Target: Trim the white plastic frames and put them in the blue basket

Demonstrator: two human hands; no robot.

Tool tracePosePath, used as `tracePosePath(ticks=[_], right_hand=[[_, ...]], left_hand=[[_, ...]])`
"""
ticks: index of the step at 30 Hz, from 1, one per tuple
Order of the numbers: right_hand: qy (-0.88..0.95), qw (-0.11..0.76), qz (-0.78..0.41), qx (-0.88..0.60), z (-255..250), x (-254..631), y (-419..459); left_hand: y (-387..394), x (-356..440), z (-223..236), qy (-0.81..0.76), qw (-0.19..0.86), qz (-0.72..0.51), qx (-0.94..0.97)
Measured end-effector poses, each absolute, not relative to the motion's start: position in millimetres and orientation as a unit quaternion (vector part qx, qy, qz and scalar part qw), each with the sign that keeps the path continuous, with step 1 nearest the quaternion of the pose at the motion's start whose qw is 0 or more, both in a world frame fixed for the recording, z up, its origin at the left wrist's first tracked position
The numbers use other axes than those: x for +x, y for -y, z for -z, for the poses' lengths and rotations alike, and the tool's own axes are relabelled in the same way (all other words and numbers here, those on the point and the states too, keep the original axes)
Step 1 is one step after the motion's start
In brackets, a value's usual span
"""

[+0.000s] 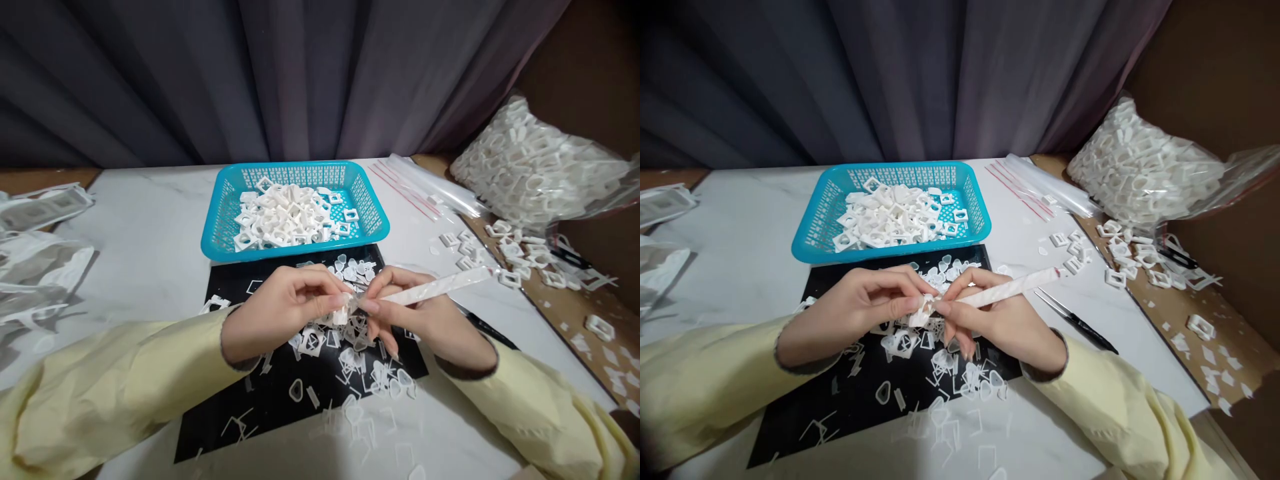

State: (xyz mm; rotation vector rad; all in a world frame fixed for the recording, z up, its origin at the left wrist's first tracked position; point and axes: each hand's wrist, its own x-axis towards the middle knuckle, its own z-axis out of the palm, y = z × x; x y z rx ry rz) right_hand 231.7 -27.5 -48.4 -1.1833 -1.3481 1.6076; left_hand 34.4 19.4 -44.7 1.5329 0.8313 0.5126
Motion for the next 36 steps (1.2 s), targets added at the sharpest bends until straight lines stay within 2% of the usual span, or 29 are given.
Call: tracePosePath(ticks=[4, 8, 14, 19, 22, 24, 27, 29, 32, 36], right_hand=[[0.489, 0.335, -0.69, -0.416, 51.1, 232.6, 27.7], [0.486, 0.324, -0.703, -0.406, 51.8, 232.2, 28.1], [0.488, 0.33, -0.684, -0.43, 51.9, 230.4, 26.2], [0.489, 0.369, -0.632, -0.474, 51.1, 233.3, 25.4], [0.495, 0.389, -0.606, -0.486, 50.9, 234.9, 24.8], [0.496, 0.398, -0.595, -0.491, 50.8, 235.0, 24.3], [0.495, 0.412, -0.58, -0.499, 50.7, 234.5, 23.7], [0.495, 0.419, -0.571, -0.503, 51.1, 234.1, 23.5], [0.494, 0.426, -0.562, -0.509, 51.9, 233.5, 23.7], [0.487, 0.446, -0.534, -0.528, 52.5, 232.3, 22.6]], left_hand=[[-18.5, 34.2, 44.3, -0.364, 0.611, -0.209, 0.671], [-17.9, 34.6, 44.2, -0.365, 0.609, -0.202, 0.675], [-20.1, 34.6, 44.4, -0.367, 0.624, -0.192, 0.662], [-23.8, 33.8, 39.5, -0.377, 0.652, -0.171, 0.635], [-23.9, 31.2, 34.3, -0.373, 0.626, -0.155, 0.667], [-26.4, 27.2, 32.4, -0.363, 0.536, -0.178, 0.741], [-40.7, 17.9, 34.8, -0.34, 0.228, -0.282, 0.868], [-56.2, 11.6, 38.7, -0.313, 0.044, -0.29, 0.903], [-74.8, 5.2, 41.3, -0.286, -0.037, -0.221, 0.932], [-67.6, 1.2, 29.6, -0.29, -0.015, -0.25, 0.924]])
